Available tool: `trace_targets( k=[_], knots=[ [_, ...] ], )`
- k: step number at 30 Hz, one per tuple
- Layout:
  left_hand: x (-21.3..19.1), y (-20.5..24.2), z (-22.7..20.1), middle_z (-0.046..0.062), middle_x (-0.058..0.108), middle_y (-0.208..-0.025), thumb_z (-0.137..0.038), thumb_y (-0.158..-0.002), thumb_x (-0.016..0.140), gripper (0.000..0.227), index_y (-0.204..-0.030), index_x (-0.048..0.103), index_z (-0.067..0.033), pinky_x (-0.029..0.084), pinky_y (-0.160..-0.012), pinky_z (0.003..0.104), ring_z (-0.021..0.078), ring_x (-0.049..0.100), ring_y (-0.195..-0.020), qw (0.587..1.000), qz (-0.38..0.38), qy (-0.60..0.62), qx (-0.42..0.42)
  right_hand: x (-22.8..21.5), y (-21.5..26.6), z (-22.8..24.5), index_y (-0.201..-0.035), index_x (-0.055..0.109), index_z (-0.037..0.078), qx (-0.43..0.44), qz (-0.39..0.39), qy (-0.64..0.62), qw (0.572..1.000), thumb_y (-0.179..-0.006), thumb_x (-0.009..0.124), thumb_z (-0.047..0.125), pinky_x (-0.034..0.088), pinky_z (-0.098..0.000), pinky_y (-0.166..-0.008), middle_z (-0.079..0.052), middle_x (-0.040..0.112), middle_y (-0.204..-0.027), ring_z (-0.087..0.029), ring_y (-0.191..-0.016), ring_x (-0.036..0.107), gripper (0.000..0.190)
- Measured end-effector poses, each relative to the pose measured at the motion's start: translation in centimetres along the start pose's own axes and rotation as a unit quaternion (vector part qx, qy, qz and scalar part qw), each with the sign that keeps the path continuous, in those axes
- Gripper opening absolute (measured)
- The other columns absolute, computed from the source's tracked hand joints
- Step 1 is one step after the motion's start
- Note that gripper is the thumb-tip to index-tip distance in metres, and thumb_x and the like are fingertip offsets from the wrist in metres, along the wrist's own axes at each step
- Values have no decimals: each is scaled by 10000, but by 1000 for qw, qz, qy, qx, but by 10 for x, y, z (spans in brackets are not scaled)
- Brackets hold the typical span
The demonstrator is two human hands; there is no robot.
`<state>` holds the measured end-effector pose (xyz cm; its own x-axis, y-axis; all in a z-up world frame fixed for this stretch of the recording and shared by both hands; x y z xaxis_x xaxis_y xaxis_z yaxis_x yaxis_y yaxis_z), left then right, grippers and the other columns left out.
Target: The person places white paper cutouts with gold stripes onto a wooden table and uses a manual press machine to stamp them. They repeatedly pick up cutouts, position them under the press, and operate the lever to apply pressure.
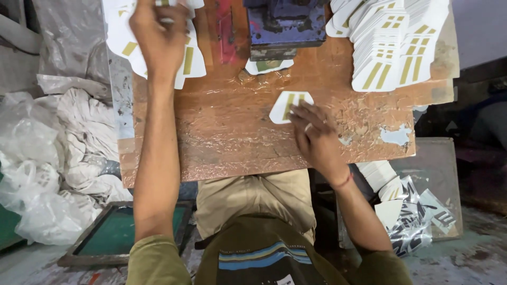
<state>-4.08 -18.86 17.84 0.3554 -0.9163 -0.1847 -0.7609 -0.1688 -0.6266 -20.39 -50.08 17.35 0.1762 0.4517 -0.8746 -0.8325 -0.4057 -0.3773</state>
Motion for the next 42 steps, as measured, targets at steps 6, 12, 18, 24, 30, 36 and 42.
trace_targets(
  k=[6,12,18,24,30,36,42],
  knots=[
    [85,38,5,88,703,-1174,56,-969,622,469,-1412,527,-65,625,-671,257,124,781,-875,925,293,90,-223,15,-13,-10,-1140,787,56,16,38,-57,998,-996,672,52,491,-459,-1175,-110,718,-1323,-313,-1325,630,184],
    [108,49,-10,202,684,-1242,-36,-903,761,659,-1477,437,-15,627,-711,323,250,738,-876,947,318,22,-36,24,10,16,-1404,626,78,-35,100,12,994,-1008,582,489,329,-559,-1219,-167,550,-1514,-393,-1454,445,573],
    [133,71,29,104,788,-979,-98,-979,732,174,-1131,733,-14,608,-645,327,175,776,-682,917,347,6,-197,45,-9,-20,-1611,427,99,-35,159,93,982,-1005,311,734,113,-611,-1257,-213,306,-1678,-389,-1572,205,886],
    [61,20,-12,121,765,-893,54,-911,681,158,-1014,770,-25,584,-661,329,191,739,-677,986,114,-111,45,76,-64,-35,-1616,482,94,-72,170,46,982,-1031,328,771,162,-621,-1266,-213,396,-1588,-428,-1516,322,908],
    [21,3,9,117,771,-883,89,-1004,625,92,-1000,707,48,563,-563,271,159,768,-641,997,61,-17,-38,54,-70,14,-1520,583,165,-151,128,53,979,-1037,387,767,189,-572,-1267,-145,501,-1577,-375,-1469,399,796],
    [18,10,31,108,715,-1028,115,-1031,569,191,-1196,655,71,570,-589,248,127,721,-762,990,53,91,-95,50,-78,27,-1497,619,154,-132,136,66,980,-1016,474,703,176,-611,-1248,-132,524,-1501,-356,-1422,404,744],
    [14,23,74,69,626,-1119,142,-960,453,344,-1257,606,60,619,-771,258,113,624,-911,984,81,115,-112,16,-39,0,-1363,680,92,-43,95,-21,994,-982,644,511,330,-509,-1249,-109,542,-1534,-348,-1462,443,567]
  ],
)
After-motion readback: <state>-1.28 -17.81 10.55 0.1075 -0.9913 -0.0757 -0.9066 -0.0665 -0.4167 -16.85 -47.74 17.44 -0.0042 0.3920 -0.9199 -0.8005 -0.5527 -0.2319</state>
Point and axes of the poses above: each hand's wrist, its own y-axis away from the middle knuckle, its own x-axis out of the palm, z = x × y, the point moved 10 cm from there along -y, towards the middle knuckle
